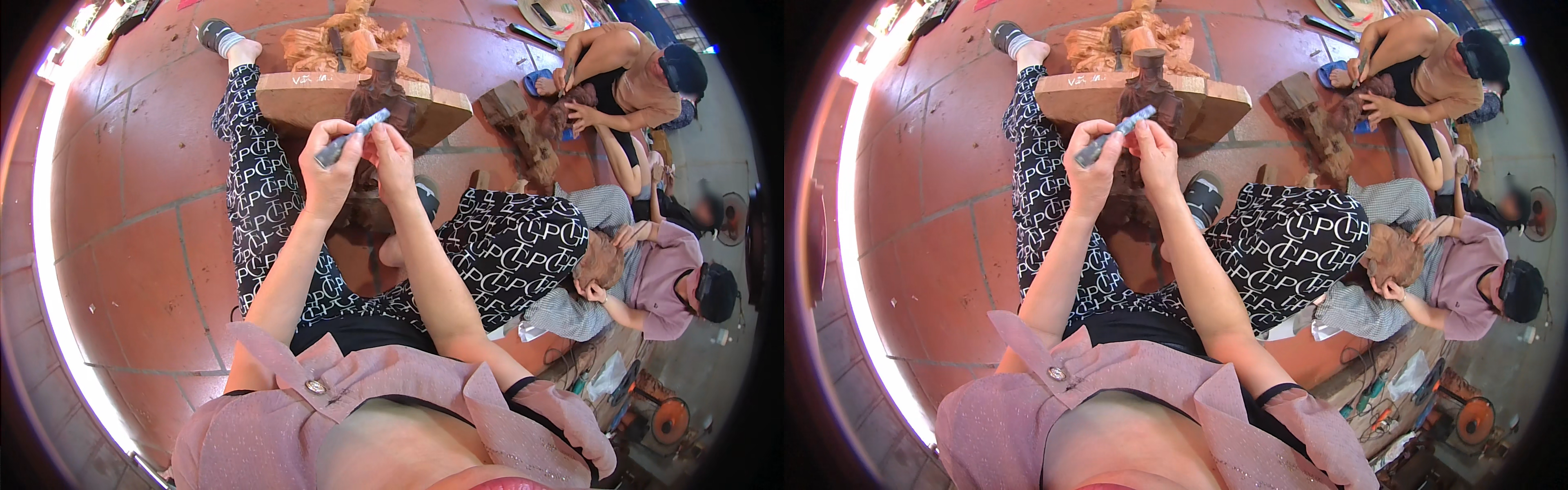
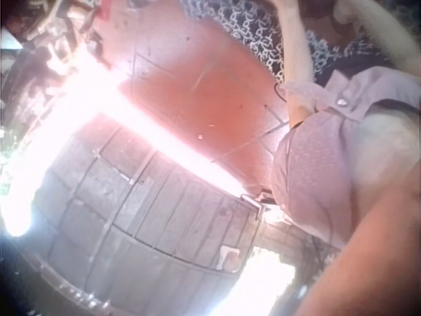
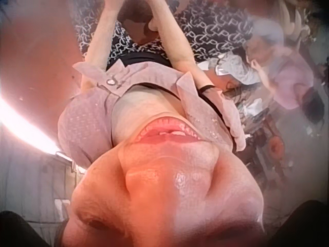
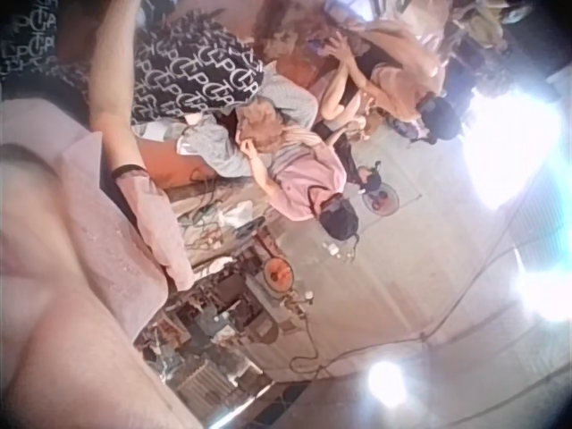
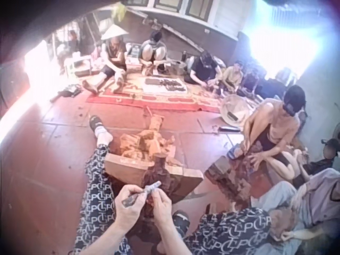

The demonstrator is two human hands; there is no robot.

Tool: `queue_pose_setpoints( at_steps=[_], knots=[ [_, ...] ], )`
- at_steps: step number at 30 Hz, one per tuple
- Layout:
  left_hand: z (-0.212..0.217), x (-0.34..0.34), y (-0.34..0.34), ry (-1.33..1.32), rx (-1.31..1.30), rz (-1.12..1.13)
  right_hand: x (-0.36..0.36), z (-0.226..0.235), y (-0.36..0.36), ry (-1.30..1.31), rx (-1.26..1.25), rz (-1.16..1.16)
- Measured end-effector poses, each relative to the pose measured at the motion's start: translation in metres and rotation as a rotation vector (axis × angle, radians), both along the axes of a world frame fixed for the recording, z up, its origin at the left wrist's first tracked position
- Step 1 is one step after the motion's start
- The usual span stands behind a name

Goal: The person sits on the floor and uses a small knife to carve a piece of wood mounted on a wooden block. They repeatedly scrape and shape the wood surface, occasionally adjusting their grip and the wood's position.

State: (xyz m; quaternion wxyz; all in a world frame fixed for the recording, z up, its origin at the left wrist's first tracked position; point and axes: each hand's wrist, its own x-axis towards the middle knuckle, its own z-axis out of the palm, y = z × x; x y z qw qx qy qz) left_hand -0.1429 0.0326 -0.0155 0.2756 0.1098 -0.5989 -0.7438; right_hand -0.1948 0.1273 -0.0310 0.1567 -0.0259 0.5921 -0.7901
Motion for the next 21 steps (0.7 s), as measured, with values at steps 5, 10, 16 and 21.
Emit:
queue_pose_setpoints(
  at_steps=[5, 10, 16, 21],
  knots=[
    [0.006, -0.006, 0.004, 0.005, -0.081, -0.134, -0.013, 0.009, -0.003, -0.011, -0.106, -0.061],
    [-0.001, -0.017, 0.001, 0.033, -0.042, -0.193, -0.013, 0.005, -0.007, 0.013, -0.053, -0.160],
    [-0.010, -0.018, -0.002, -0.006, 0.090, -0.184, -0.015, -0.002, -0.008, 0.094, -0.013, -0.147],
    [-0.012, -0.006, 0.002, -0.077, 0.076, -0.115, -0.017, -0.017, -0.008, 0.227, 0.182, -0.132]
  ],
)
